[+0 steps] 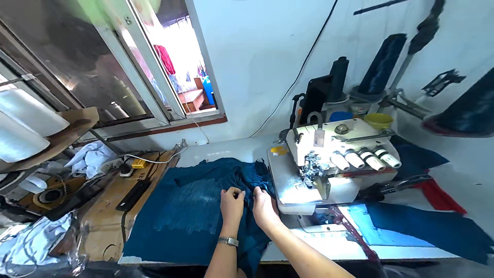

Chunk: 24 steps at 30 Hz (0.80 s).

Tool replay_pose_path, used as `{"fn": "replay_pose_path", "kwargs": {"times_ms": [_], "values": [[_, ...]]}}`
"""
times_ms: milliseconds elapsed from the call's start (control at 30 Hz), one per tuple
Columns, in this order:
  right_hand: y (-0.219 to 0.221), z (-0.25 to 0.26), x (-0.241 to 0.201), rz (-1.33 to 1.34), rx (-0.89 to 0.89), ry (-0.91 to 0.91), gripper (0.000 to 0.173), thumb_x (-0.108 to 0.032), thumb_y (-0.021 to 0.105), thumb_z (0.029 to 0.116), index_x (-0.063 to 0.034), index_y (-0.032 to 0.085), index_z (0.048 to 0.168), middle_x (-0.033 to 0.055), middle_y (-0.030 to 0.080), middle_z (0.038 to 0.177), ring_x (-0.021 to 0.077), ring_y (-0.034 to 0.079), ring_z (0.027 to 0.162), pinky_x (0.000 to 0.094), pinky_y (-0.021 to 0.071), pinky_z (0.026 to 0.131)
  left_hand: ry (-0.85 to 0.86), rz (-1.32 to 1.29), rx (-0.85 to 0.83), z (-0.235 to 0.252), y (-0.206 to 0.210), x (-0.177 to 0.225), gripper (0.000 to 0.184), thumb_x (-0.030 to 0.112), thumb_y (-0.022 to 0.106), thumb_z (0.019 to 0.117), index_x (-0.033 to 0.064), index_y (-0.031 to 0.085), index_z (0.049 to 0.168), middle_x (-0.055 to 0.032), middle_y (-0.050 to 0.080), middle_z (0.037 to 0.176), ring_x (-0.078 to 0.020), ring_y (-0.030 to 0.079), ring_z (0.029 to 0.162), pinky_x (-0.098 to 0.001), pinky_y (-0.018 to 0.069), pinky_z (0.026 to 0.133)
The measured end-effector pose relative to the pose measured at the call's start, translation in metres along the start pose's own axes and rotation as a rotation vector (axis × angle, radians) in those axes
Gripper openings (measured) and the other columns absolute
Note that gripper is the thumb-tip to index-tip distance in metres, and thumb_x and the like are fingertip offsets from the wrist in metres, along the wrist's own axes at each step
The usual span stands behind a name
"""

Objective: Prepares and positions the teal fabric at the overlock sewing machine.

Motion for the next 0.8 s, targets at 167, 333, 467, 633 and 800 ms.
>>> {"fn": "replay_pose_path", "kwargs": {"times_ms": [167,333,467,633,800], "values": [[-0.006,-0.007,0.004,0.146,0.006,-0.060,0.029,-0.011,0.046,0.1067,0.0004,0.062,0.128,0.0222,0.061,0.129,0.0305,0.059,0.123,0.0406,0.0461,0.107,0.029,-0.451,0.176,-0.006,0.003,-0.019,0.016,0.009,0.056,0.1038,-0.0038,0.065,0.104,-0.0121,0.061,0.087,-0.0160,0.057,0.069,-0.0306,0.0482,0.061],[-0.005,-0.033,0.003,0.305,0.072,-0.205,0.023,-0.019,0.057,0.0987,-0.0060,0.074,0.109,0.0146,0.061,0.118,0.0220,0.061,0.107,0.0357,0.0509,0.095,0.008,-0.816,0.197,-0.020,-0.010,-0.020,0.014,0.004,0.049,0.1055,-0.0032,0.059,0.101,-0.0095,0.060,0.083,-0.0148,0.060,0.067,-0.0286,0.0523,0.061],[-0.006,-0.049,0.000,0.342,0.047,-0.325,0.024,-0.020,0.057,0.0987,-0.0050,0.074,0.107,0.0119,0.068,0.108,0.0212,0.065,0.100,0.0387,0.0517,0.092,0.113,-0.760,0.267,-0.030,-0.021,-0.020,0.015,0.001,0.050,0.1034,-0.0033,0.061,0.095,-0.0087,0.063,0.078,-0.0144,0.064,0.065,-0.0297,0.0576,0.063],[0.001,-0.060,0.000,0.316,-0.123,-0.321,0.025,-0.017,0.052,0.1026,-0.0022,0.070,0.112,0.0121,0.070,0.099,0.0224,0.066,0.095,0.0417,0.0516,0.090,-0.075,-0.810,0.053,-0.052,-0.032,-0.019,0.017,0.011,0.053,0.1056,-0.0017,0.051,0.116,-0.0110,0.058,0.092,-0.0153,0.059,0.074,-0.0315,0.0521,0.067],[0.006,-0.079,0.005,0.279,-0.136,-0.343,0.024,-0.014,0.052,0.1025,-0.0006,0.070,0.109,0.0143,0.070,0.099,0.0229,0.068,0.091,0.0388,0.0545,0.086,-0.013,-0.747,0.050,-0.071,-0.028,-0.044,0.008,0.000,0.062,0.0977,-0.0057,0.066,0.102,-0.0078,0.069,0.083,-0.0123,0.065,0.072,-0.0284,0.0547,0.066]]}}
Point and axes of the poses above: each hand's wrist, its own z-axis towards the middle knuckle, its own y-axis out of the palm, x = y × z, the point moved 1 cm from there along z, towards the middle knuckle
